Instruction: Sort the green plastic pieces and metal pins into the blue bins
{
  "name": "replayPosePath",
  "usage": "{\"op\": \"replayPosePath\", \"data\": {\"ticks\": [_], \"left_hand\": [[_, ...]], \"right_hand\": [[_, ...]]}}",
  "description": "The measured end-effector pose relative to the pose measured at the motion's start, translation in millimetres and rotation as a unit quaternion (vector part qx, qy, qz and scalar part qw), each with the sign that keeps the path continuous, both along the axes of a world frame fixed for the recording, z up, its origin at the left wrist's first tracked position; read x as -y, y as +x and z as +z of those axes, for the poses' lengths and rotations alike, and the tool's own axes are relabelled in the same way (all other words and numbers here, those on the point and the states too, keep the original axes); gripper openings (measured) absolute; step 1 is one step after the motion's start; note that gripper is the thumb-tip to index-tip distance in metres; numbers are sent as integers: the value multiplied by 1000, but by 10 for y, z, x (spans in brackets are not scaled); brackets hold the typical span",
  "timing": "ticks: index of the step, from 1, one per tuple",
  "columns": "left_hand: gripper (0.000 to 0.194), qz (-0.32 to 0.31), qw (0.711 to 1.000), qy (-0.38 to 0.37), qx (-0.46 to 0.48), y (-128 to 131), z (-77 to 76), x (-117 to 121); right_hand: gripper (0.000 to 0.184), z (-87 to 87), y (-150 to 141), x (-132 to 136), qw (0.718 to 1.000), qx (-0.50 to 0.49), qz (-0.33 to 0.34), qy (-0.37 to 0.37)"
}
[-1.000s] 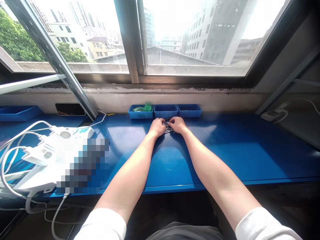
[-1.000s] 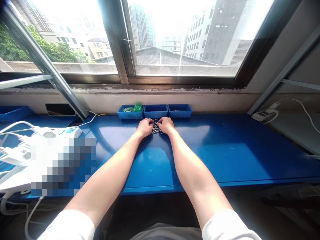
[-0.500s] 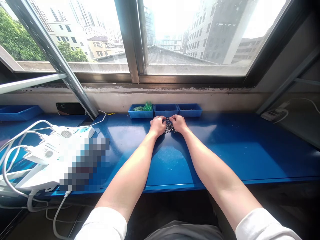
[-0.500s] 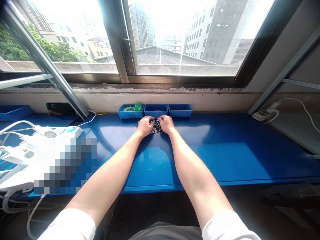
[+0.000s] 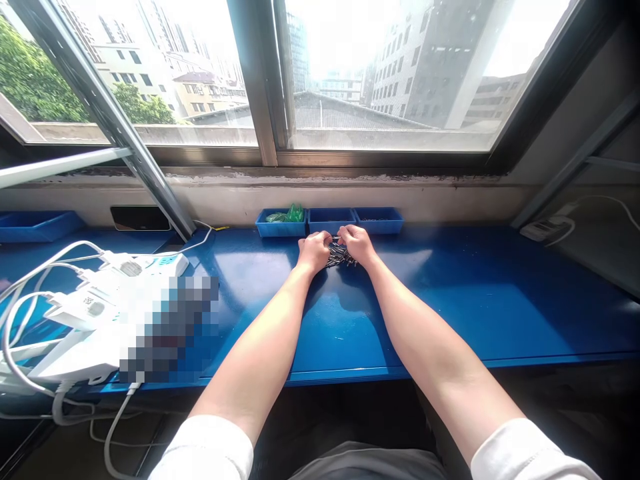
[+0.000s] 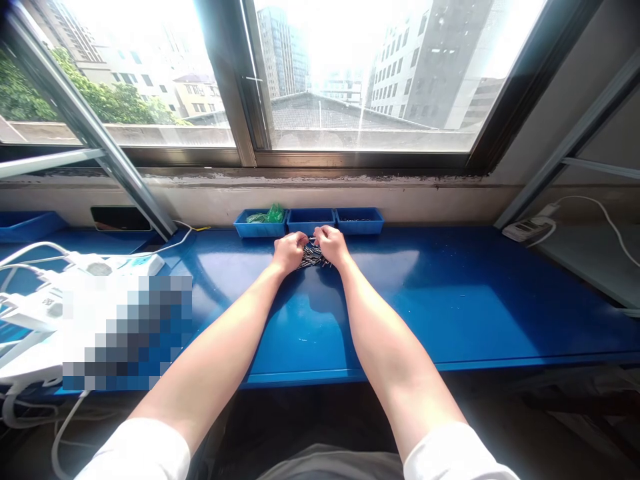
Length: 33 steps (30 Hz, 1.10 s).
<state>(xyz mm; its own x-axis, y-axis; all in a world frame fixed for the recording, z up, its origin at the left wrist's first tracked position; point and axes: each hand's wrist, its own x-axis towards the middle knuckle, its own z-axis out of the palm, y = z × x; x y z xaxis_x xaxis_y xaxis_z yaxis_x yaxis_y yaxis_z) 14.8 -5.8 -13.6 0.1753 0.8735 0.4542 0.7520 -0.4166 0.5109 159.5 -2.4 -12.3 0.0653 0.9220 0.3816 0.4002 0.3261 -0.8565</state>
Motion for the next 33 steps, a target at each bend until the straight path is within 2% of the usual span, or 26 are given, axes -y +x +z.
{"op": "replayPosePath", "data": {"ticks": [4, 8, 10, 13, 16, 18, 20, 24, 26, 28, 30, 33], "left_hand": [[26, 5, 1000, -16, -5, -3, 16, 15], [28, 20, 1000, -7, -4, 12, 36, 27], [31, 48, 999, 11, 10, 19, 41, 25], [36, 85, 996, 7, 23, 18, 34, 15], [35, 95, 995, -22, 12, 10, 16, 5], [35, 94, 995, -34, 5, 7, 7, 3], [34, 90, 995, -41, 0, 7, 5, 4], [35, 82, 995, -54, -10, 11, 13, 9], [35, 84, 995, -59, -15, 10, 12, 6], [36, 83, 994, -61, -20, 7, 3, -3], [36, 76, 995, -62, -23, 3, -13, -20], [38, 66, 994, -73, -37, -1, -35, -45]], "right_hand": [[38, 39, -3, 37, 995, -82, 57, 5], [38, 65, 12, 61, 991, -120, 57, 5], [34, 63, 26, 46, 991, -127, 29, 17], [29, 46, 72, -5, 992, -102, -57, 37], [32, 19, 160, -77, 986, -51, -153, 44], [37, -6, 233, -134, 980, -38, -193, 42], [46, -37, 301, -192, 976, -38, -213, 29], [69, -85, 371, -262, 978, -45, -204, 4], [74, -81, 367, -254, 977, -44, -206, 7], [71, -58, 347, -220, 974, -40, -223, 19], [58, -31, 317, -176, 972, -26, -231, 29], [35, -25, 259, -127, 983, 23, -180, 22]]}}
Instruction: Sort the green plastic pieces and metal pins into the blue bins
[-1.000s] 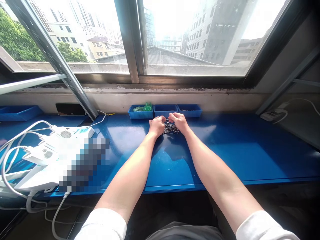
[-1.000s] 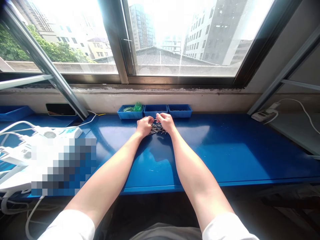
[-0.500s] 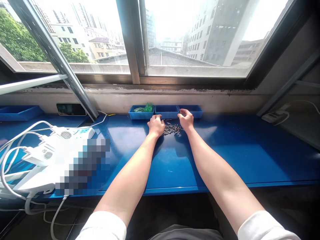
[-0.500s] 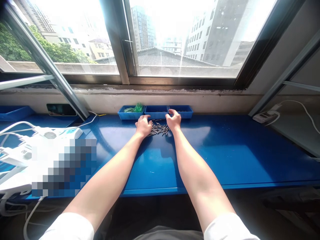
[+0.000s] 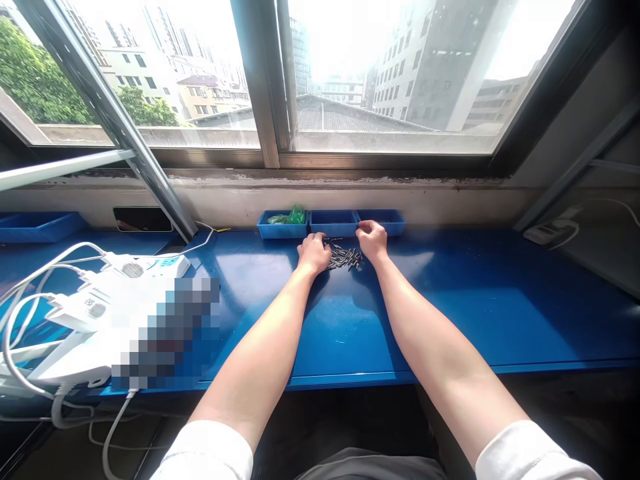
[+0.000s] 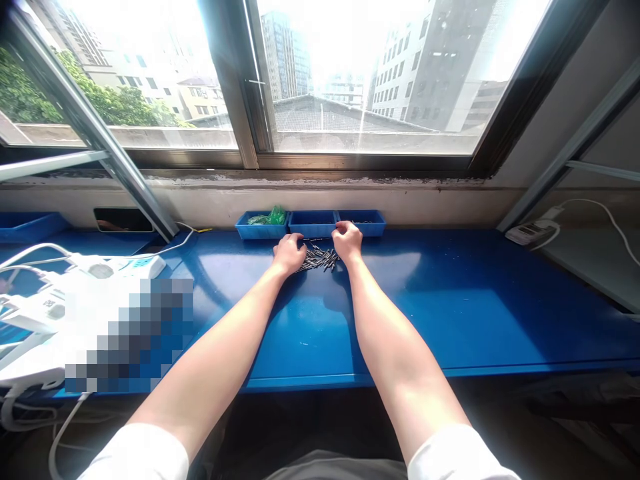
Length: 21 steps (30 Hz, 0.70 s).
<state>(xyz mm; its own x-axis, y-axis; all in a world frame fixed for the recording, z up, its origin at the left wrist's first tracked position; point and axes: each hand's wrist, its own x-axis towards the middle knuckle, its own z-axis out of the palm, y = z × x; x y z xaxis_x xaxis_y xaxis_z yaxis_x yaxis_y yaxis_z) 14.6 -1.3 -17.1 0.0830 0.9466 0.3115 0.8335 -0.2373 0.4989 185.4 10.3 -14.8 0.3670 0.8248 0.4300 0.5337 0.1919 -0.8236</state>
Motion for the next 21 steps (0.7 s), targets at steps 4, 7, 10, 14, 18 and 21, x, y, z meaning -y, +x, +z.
{"op": "replayPosePath", "data": {"ticks": [4, 7, 10, 14, 18, 21], "left_hand": [[50, -27, 999, -30, -27, -1, 9, 5], [63, -65, 996, -40, -45, -7, 39, 49], [78, -111, 990, -50, -73, -17, 63, 104], [101, -141, 982, -69, -105, -26, 64, 142], [109, -152, 980, -68, -109, -30, 49, 127], [105, -154, 980, -64, -113, -35, 30, 100]], "right_hand": [[32, -65, -93, 5, 989, 116, 88, -35], [30, -97, -148, 4, 972, 207, 98, -57], [24, -86, -171, 20, 962, 243, 90, -91], [23, -58, -178, 44, 956, 236, 99, -144], [23, -50, -201, 50, 954, 238, 83, -164], [21, -54, -223, 44, 948, 258, 72, -173]]}}
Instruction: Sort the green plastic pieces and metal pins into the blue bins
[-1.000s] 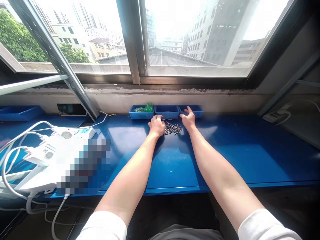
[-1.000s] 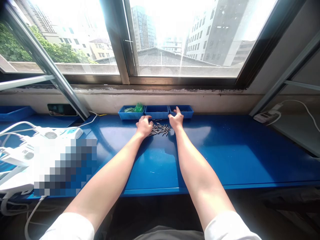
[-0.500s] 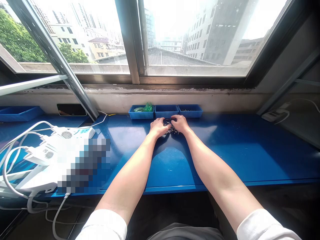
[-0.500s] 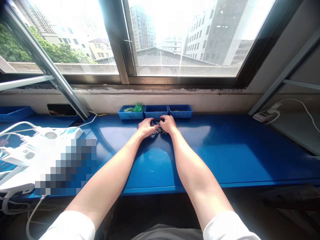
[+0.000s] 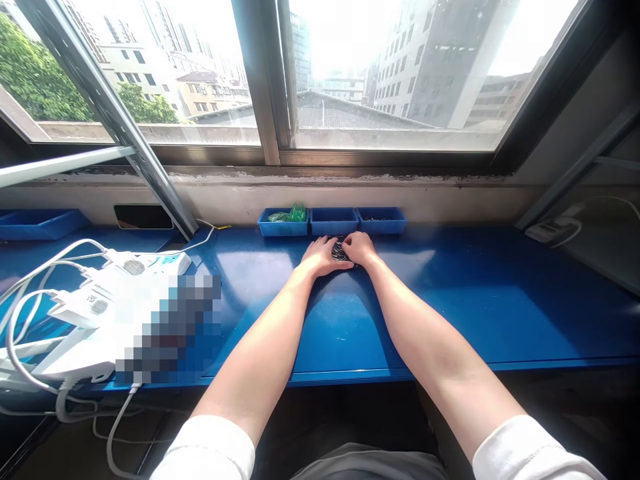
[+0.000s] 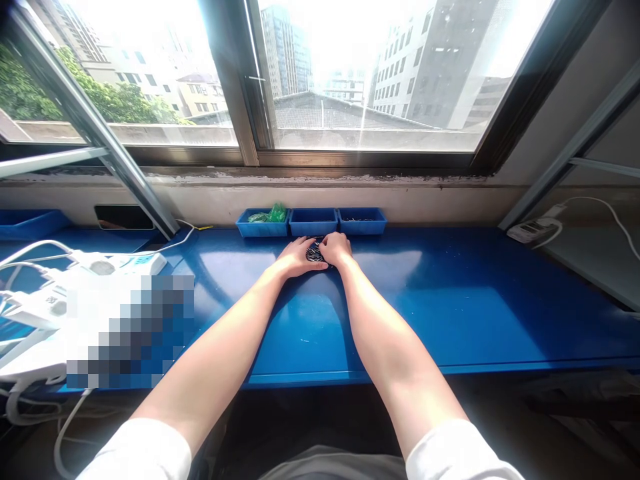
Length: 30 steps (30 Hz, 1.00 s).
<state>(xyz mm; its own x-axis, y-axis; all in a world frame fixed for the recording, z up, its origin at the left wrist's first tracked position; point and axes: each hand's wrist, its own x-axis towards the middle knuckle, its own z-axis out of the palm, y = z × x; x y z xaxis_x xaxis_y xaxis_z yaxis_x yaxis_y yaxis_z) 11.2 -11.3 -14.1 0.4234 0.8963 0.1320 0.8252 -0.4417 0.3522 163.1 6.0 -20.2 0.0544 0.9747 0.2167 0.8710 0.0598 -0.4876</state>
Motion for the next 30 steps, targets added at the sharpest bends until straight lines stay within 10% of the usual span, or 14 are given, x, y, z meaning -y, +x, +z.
{"op": "replayPosePath", "data": {"ticks": [12, 22, 30], "left_hand": [[90, 58, 994, 56, 71, 25, 12, -5], [27, 59, 973, 137, 175, 27, 43, -16], [22, 70, 975, 115, 178, 35, 62, -8]], "right_hand": [[22, -2, 3, 5, 973, -186, 20, 133], [21, 76, 36, 38, 938, -310, 138, 69], [24, 112, 13, 100, 933, -327, 146, 25]]}}
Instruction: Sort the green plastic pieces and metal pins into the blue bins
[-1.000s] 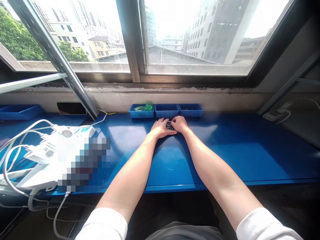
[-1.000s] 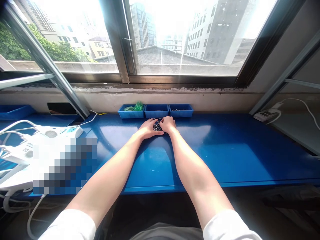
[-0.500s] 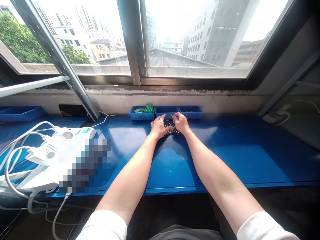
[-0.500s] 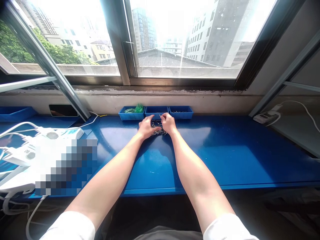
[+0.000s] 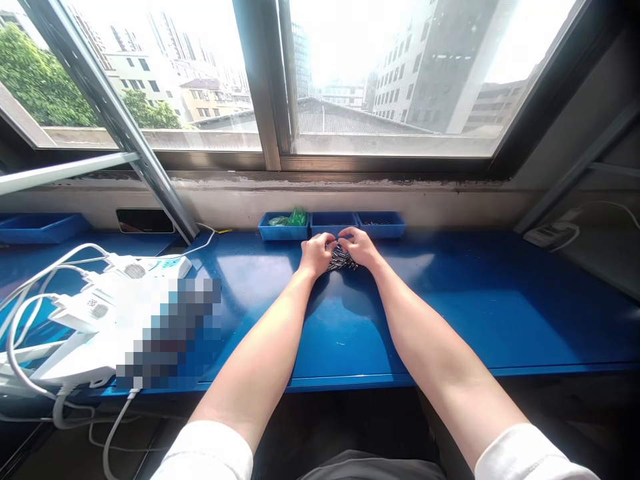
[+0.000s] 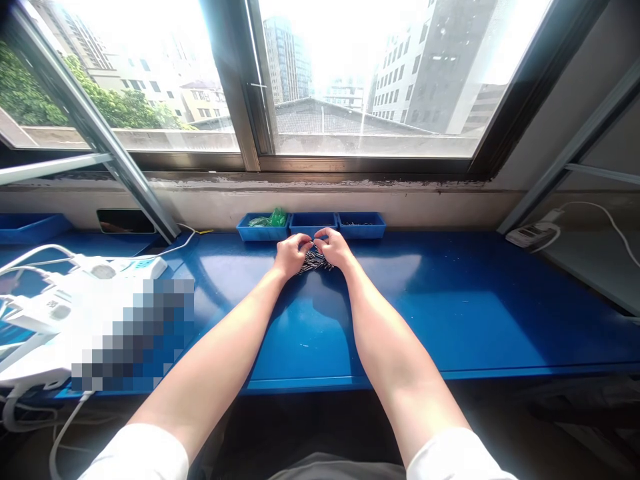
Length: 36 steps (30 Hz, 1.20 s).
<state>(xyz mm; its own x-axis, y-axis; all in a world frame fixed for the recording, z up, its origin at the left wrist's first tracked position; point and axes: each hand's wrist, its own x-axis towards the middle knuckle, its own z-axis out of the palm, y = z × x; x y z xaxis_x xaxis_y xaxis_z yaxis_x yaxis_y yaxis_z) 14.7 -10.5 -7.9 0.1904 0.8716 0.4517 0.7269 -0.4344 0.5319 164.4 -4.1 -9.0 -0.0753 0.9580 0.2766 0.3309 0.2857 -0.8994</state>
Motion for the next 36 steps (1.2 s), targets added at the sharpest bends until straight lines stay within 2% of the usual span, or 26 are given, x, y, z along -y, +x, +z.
{"op": "replayPosePath", "data": {"ticks": [5, 10, 16, 19, 24, 28, 31, 36], "left_hand": [[21, 25, 999, -2, -22, 6, 1, -6], [27, 52, 998, -18, -35, 7, 8, -10], [33, 46, 998, -28, -35, 8, 16, -3], [35, 51, 998, -30, -21, 8, 18, -6], [36, 93, 993, -62, -29, 2, 8, -25], [34, 117, 990, -71, -39, -8, -26, -58], [32, 119, 989, -76, -46, -21, -61, -88], [31, 116, 988, -85, -52, -39, -98, -111]], "right_hand": [[23, 21, -1, 7, 999, -40, -15, 22], [26, 70, 22, 48, 995, -94, 1, 20], [25, 60, 54, 42, 994, -107, -3, 25], [23, 47, 59, 15, 993, -104, -30, 35], [27, 26, 94, -35, 986, -29, -151, 71], [39, 7, 147, -55, 969, 49, -232, 75], [49, -3, 171, -64, 960, 85, -257, 71], [61, -28, 193, -86, 959, 119, -255, 37]]}}
